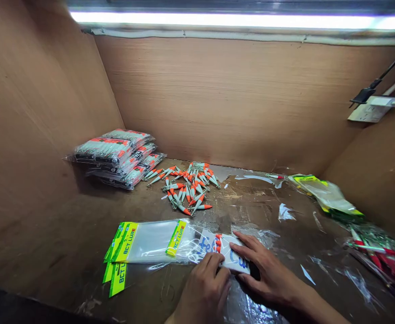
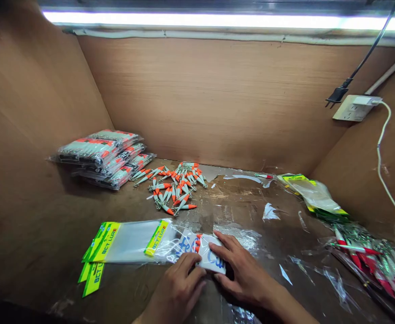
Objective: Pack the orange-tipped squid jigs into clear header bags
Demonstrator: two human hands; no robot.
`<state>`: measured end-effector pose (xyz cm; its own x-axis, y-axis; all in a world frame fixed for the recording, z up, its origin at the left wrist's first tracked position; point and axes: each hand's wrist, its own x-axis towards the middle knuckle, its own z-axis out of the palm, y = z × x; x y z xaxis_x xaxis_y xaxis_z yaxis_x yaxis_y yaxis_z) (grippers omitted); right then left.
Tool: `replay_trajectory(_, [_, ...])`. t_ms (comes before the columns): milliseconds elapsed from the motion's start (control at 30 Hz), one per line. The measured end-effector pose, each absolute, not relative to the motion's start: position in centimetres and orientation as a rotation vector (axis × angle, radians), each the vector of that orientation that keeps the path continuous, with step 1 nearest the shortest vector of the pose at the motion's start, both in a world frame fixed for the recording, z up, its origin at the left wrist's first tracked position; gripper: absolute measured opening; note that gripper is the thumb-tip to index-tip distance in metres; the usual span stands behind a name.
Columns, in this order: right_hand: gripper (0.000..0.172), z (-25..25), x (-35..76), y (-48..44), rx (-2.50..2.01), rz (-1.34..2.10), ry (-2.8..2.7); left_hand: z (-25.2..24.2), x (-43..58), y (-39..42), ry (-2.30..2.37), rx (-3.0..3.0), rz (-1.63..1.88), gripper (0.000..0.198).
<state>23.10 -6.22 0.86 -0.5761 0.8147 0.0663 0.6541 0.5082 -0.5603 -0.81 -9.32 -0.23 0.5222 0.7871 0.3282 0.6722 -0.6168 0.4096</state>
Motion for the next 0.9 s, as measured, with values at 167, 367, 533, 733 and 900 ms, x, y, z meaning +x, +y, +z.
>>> replay_trajectory(167, [0.062,0.7,23.4,-5.9,-1.185,0.754,-2.387,1.2,-3.8,-6.5,1.252,2.535,0.72,0.055])
replay_trajectory(367, [0.064,0.8,23.2,-5.8,-1.187,0.789,-2.326,2.4,-5.3,-2.3,1.005,2.587,0.337,0.077])
replay_trajectory(533, [0.065,1.0,23.4,-5.9,-1.178,0.782,-2.307,2.6,-4.6,-2.6,1.073,2.548,0.449,0.076])
replay_trajectory(733, [0.065,0.8,23.6,-5.6,-1.126,0.79,-2.273,2.7,-4.1,-2.8,1.136,2.563,0.425,0.093])
replay_trajectory(900, [0.075,1.0,23.1,-5.6,-1.095,0.737,-2.219,2.6,-2.2,-1.5,1.17,2.633,0.331,0.103])
